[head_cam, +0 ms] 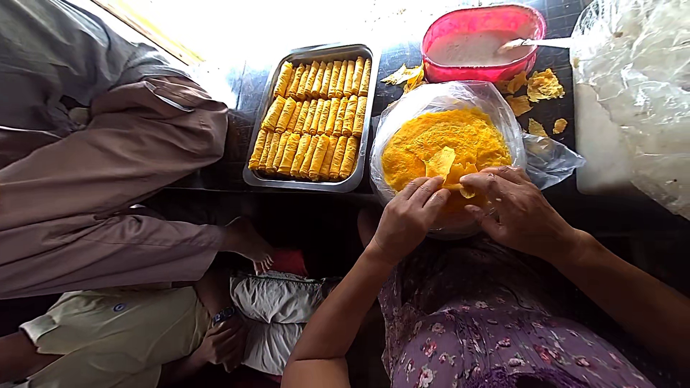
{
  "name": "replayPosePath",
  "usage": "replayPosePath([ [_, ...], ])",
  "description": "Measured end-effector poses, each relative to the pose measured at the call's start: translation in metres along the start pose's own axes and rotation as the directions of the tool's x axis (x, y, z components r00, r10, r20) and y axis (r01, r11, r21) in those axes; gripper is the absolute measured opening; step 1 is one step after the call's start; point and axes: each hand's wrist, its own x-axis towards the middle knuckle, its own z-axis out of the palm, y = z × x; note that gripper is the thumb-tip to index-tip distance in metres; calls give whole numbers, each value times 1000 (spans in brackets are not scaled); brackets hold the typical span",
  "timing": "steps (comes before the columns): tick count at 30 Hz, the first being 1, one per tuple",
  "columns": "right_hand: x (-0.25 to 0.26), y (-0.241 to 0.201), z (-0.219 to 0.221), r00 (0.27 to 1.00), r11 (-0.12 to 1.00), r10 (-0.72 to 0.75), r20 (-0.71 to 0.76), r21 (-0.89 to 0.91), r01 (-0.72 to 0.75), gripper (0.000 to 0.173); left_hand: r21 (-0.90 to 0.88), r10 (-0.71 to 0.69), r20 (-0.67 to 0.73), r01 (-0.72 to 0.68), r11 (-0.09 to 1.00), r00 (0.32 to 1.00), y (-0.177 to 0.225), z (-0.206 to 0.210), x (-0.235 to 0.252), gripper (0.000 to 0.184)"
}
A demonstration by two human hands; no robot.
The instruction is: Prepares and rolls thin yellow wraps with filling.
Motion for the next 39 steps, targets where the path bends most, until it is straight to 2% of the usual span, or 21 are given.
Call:
replayPosePath([
  [4, -8, 6, 0, 993, 998, 13, -117, 58, -6, 35, -11, -6, 58, 6, 1000, 998, 1, 1, -1, 23],
  [7, -11, 16, 3, 988, 985, 38, -148, 169, -13, 29, -29, -17, 97, 20, 999, 995, -2, -3, 0, 28],
  [9, -9, 21, 4, 986, 974, 57, -157, 224, -20, 27, -47, -40, 107, 46, 998, 993, -5, -3, 2, 24],
  [13, -2, 24, 5, 980, 978, 58, -193, 208, -17, 19, -137, -59, 109, 74, 988, 992, -15, -4, 13, 16],
  [16, 6, 22, -1, 984, 979, 104, -143, 191, -75, 22, -184, -116, 157, 145, 972, 981, -18, -8, 23, 16],
  [20, 17, 25, -5, 983, 963, 171, -68, 221, -152, 23, -153, -213, 208, 247, 957, 955, -19, -10, 31, 13],
  [24, 25, 29, -3, 982, 968, 172, -78, 196, -153, 16, -110, -235, 161, 255, 961, 958, -19, -6, 35, 11],
  [26, 26, 30, -1, 987, 985, 117, -111, 141, -101, 9, -73, -209, 100, 217, 973, 973, -14, -2, 34, 10],
  [29, 18, 26, 6, 987, 1000, 8, -161, 10, -7, 16, 11, -153, 33, 153, 988, 988, -10, 4, 27, 13],
  [32, 3, 23, 12, 986, 997, -22, -163, -76, 10, 25, 78, -126, 47, 123, 989, 991, -5, 6, 15, 16],
  [35, 0, 27, 14, 984, 997, -8, -180, -76, -5, 24, 73, -119, 31, 117, 990, 992, -6, 10, 11, 22],
  [39, 6, 29, 13, 978, 999, -14, -207, -32, 8, 22, 14, -144, 31, 143, 990, 989, -5, 5, 19, 15],
])
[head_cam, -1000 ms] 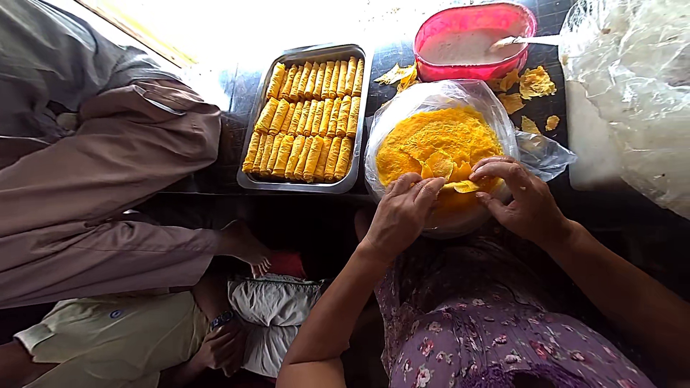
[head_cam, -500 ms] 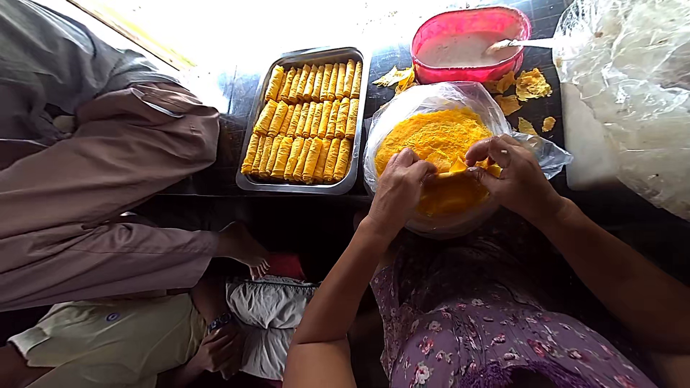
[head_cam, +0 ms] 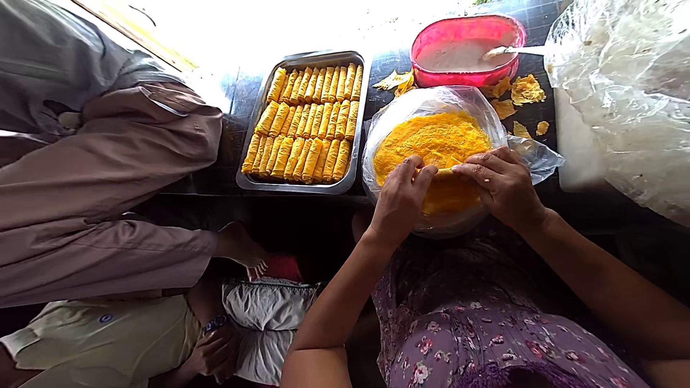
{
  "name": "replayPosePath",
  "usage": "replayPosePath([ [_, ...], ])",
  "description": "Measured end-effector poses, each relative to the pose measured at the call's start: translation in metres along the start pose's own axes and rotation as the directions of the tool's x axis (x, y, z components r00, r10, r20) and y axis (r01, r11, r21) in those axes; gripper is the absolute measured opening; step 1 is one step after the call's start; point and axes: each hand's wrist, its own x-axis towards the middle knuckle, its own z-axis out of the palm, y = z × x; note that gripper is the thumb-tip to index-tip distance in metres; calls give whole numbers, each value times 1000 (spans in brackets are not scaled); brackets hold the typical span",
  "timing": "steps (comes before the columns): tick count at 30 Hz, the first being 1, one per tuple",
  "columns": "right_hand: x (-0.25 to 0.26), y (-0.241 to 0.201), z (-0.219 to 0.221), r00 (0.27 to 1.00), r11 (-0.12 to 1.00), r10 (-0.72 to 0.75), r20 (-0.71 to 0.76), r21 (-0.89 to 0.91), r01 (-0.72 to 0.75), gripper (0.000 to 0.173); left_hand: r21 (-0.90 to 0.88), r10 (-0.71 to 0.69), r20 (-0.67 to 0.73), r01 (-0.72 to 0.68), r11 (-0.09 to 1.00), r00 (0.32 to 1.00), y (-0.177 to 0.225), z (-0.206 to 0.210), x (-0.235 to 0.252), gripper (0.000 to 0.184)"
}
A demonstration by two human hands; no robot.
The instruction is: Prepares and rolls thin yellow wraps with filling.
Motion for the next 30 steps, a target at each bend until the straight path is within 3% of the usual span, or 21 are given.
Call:
replayPosePath([
  [6, 3, -5, -17, 993, 993, 30, 112, 114, -42, 20, -108, -44, 37, 47, 993, 998, 6, -12, -6, 8],
  [15, 22, 9, -13, 962, 945, 199, 187, 224, -239, 15, -75, -122, 144, 133, 988, 982, -8, -14, 15, 9],
  [18, 22, 8, -9, 974, 958, 178, 141, 202, -205, 13, -76, -121, 161, 134, 988, 980, -9, -14, 18, 9],
  [24, 14, -15, -3, 994, 998, -59, 94, -7, 60, 25, -111, -136, 173, 156, 982, 976, -19, -16, 19, 10],
  [27, 9, -14, 0, 993, 997, -72, 89, -16, 73, 26, -46, -290, 172, 302, 952, 941, -34, -29, 23, 23],
  [30, 9, -14, 0, 994, 997, -69, 90, -26, 72, 26, 13, -380, 190, 385, 923, 905, -41, -31, 30, 24],
])
